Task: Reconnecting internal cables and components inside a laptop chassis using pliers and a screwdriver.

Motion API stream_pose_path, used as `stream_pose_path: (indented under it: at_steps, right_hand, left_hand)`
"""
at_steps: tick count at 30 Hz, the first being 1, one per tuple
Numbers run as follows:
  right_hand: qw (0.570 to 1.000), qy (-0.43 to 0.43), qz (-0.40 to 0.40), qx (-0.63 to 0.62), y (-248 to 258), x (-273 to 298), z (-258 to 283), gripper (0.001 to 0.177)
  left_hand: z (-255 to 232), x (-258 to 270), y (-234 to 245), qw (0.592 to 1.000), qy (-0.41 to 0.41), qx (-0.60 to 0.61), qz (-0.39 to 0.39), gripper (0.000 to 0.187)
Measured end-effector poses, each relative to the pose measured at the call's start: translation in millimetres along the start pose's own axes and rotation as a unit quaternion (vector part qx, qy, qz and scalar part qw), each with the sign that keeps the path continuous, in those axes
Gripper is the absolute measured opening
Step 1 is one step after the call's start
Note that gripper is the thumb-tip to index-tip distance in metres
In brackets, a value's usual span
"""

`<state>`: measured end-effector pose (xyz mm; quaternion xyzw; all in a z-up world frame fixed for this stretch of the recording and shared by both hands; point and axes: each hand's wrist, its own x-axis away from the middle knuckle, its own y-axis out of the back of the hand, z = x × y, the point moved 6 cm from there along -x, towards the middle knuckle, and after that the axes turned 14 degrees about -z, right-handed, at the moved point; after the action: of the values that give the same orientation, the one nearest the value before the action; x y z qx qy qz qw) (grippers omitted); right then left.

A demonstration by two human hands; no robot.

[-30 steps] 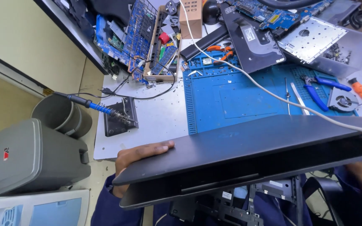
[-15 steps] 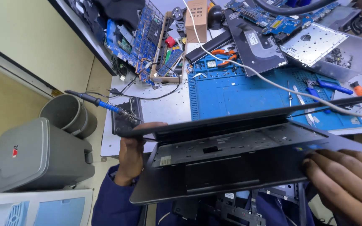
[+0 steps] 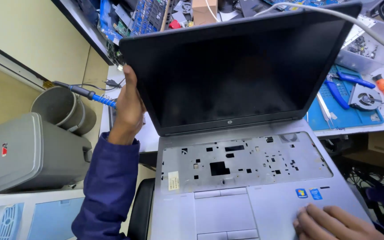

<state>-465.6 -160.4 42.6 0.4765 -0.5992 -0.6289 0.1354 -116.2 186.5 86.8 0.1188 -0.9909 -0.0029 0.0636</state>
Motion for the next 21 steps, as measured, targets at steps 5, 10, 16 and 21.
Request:
stream_pose_path:
  at_steps: [5,10,16,21]
  right_hand:
    - [0.999,0.02,0.019,-0.018,-15.2,-2.6,14.9,0.016]
    - [0.999,0.0,0.016,-0.049,-9.5,-4.9,12.3,0.027]
    - [0.999,0.018,0.028,-0.034,-10.6,-3.5,5.3,0.036]
    - [0.998,-0.061,-0.029,-0.002,-34.4,42.0,7.6,0.022]
  left_hand:
    - [-7.0,-8.0,-8.9,1.0,-0.012,0.008,-0.012,0.067]
    - [10.6,1.9,0.4,0.998,-0.025,0.004,-0.054,0.059]
    - [45.1,35.5,8.3,0.985,-0.173,-0.019,0.001,0.037]
    - [75.8,49.9,6.1,0.981,-0.146,0.091,0.087,0.045]
